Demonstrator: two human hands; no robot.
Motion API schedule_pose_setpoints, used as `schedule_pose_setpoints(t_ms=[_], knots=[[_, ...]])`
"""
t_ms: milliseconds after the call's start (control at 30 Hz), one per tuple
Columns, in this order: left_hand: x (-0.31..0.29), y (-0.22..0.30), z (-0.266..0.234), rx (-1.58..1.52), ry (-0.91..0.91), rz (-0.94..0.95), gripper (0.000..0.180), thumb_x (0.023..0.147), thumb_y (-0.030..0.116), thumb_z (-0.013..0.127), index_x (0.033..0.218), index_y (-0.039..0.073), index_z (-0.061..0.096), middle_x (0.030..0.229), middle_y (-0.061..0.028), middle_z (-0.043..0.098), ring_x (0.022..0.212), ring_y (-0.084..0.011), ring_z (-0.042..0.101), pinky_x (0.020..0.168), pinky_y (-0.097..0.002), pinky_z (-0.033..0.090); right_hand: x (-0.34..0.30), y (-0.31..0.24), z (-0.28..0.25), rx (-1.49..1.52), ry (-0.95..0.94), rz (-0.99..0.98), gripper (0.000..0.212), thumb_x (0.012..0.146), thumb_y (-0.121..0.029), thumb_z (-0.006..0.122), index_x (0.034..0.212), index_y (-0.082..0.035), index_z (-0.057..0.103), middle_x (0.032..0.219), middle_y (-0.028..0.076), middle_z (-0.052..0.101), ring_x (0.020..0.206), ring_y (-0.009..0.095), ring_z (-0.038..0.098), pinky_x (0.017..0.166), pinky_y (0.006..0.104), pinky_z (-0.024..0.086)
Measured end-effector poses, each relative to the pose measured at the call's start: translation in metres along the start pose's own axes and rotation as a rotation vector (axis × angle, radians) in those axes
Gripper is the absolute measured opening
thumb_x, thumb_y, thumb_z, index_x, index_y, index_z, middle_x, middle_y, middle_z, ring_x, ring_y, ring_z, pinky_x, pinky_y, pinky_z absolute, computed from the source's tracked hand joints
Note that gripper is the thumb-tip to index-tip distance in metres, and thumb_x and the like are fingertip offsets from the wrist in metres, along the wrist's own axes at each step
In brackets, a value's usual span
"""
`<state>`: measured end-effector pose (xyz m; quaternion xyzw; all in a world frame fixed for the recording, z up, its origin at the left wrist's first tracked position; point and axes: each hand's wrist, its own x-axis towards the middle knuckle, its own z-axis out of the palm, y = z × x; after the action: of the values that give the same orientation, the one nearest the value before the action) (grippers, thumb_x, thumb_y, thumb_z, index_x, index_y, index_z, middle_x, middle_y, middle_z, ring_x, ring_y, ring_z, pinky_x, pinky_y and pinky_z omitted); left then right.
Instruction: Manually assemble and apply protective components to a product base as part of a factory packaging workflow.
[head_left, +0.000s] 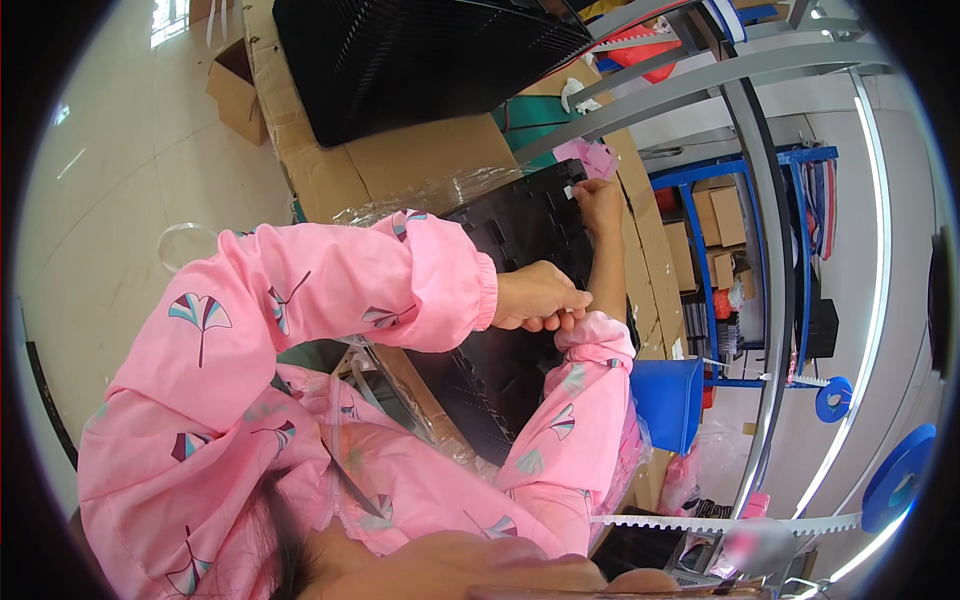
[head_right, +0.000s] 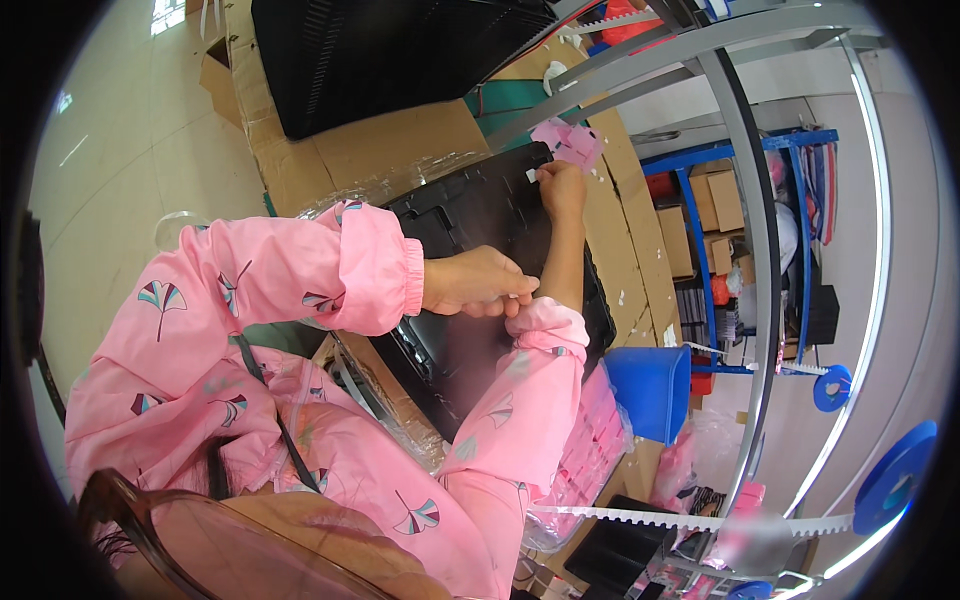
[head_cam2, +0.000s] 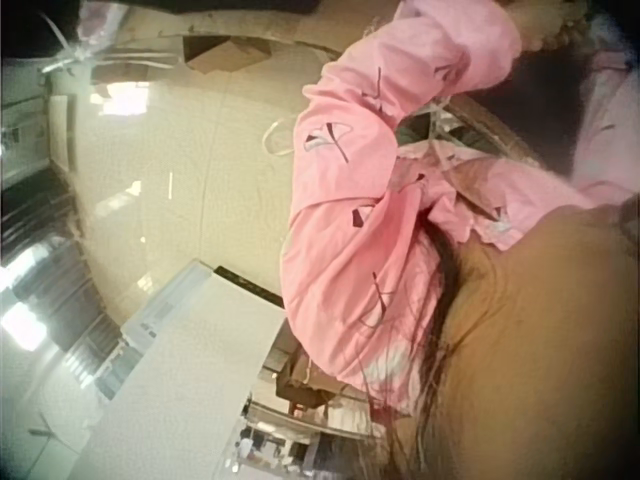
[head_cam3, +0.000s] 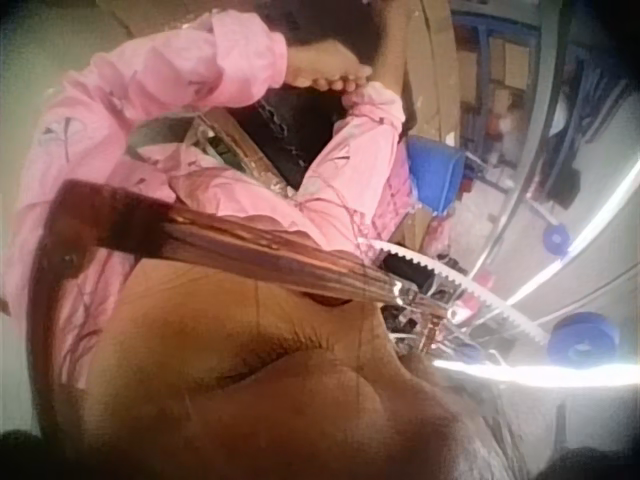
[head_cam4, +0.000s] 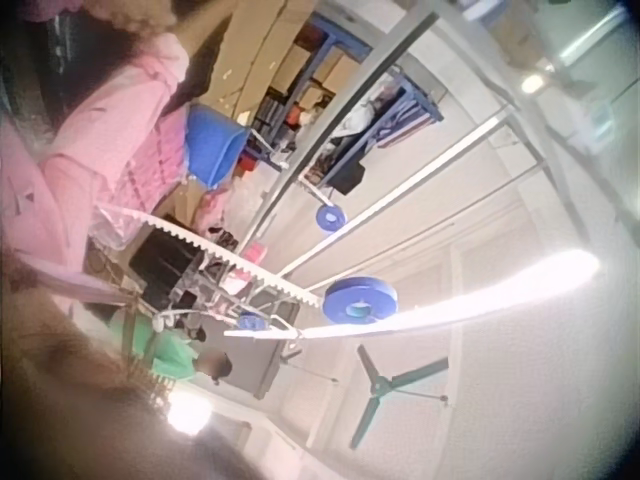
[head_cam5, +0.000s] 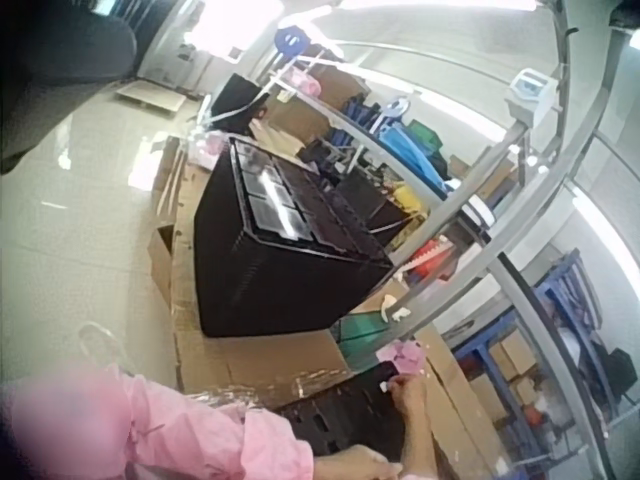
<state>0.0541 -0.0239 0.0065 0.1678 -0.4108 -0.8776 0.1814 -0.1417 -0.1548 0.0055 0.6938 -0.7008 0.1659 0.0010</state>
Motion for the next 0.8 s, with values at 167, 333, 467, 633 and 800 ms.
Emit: schedule_pose_setpoints(t_ms=[167, 333, 467, 633, 800], knots=[[0.0, -0.001, 0.0, -0.009, -0.016, 0.004, 0.026, 0.086, 0.025, 0.051, 0.079, 0.001, 0.057, 0.068, -0.004, 0.052, 0.048, -0.0057, 0.037, 0.037, -0.0196, 0.023, 0.002, -0.007, 0.0, -0.109, -0.008, -0.035, 0.011, 0.073, -0.012, 0.06, 0.075, -0.004, 0.066, 0.075, 0.019, 0.062, 0.075, 0.034, 0.061, 0.07, 0.0404, 0.047], [-0.001, -0.002, -0.001, -0.013, -0.023, 0.009, 0.026, 0.086, 0.025, 0.052, 0.079, 0.001, 0.057, 0.069, -0.0038, 0.052, 0.049, -0.0058, 0.038, 0.038, -0.0194, 0.024, 0.0, -0.011, 0.003, -0.16, -0.021, -0.062, 0.011, 0.075, -0.011, 0.056, 0.076, -0.003, 0.063, 0.078, 0.02, 0.062, 0.078, 0.036, 0.059, 0.07, 0.0422, 0.046], [0.002, -0.003, 0.0, -0.022, -0.02, -0.004, 0.025, 0.086, 0.024, 0.053, 0.077, 0.001, 0.057, 0.067, -0.0029, 0.052, 0.05, -0.0062, 0.04, 0.038, -0.0193, 0.027, -0.011, -0.007, 0.007, -0.179, 0.086, -0.107, 0.011, 0.077, -0.011, 0.053, 0.08, -0.003, 0.06, 0.08, 0.02, 0.061, 0.079, 0.037, 0.058, 0.071, 0.0427, 0.045], [0.0, -0.002, -0.003, -0.038, -0.011, 0.0, 0.023, 0.085, 0.022, 0.053, 0.079, 0.0, 0.057, 0.065, -0.0028, 0.052, 0.048, -0.0066, 0.042, 0.036, -0.0195, 0.029, -0.019, -0.005, 0.014, -0.035, 0.164, -0.152, 0.012, 0.08, -0.011, 0.052, 0.082, -0.002, 0.06, 0.078, 0.019, 0.06, 0.077, 0.036, 0.058, 0.07, 0.0404, 0.045], [0.002, -0.001, -0.001, -0.035, -0.02, -0.006, 0.024, 0.085, 0.023, 0.053, 0.08, 0.0, 0.057, 0.065, -0.003, 0.053, 0.048, -0.0065, 0.042, 0.035, -0.0198, 0.028, -0.013, 0.016, 0.011, 0.281, 0.086, -0.015, 0.015, 0.079, -0.013, 0.058, 0.086, 0.0, 0.061, 0.075, 0.017, 0.06, 0.072, 0.029, 0.059, 0.066, 0.0353, 0.046]])
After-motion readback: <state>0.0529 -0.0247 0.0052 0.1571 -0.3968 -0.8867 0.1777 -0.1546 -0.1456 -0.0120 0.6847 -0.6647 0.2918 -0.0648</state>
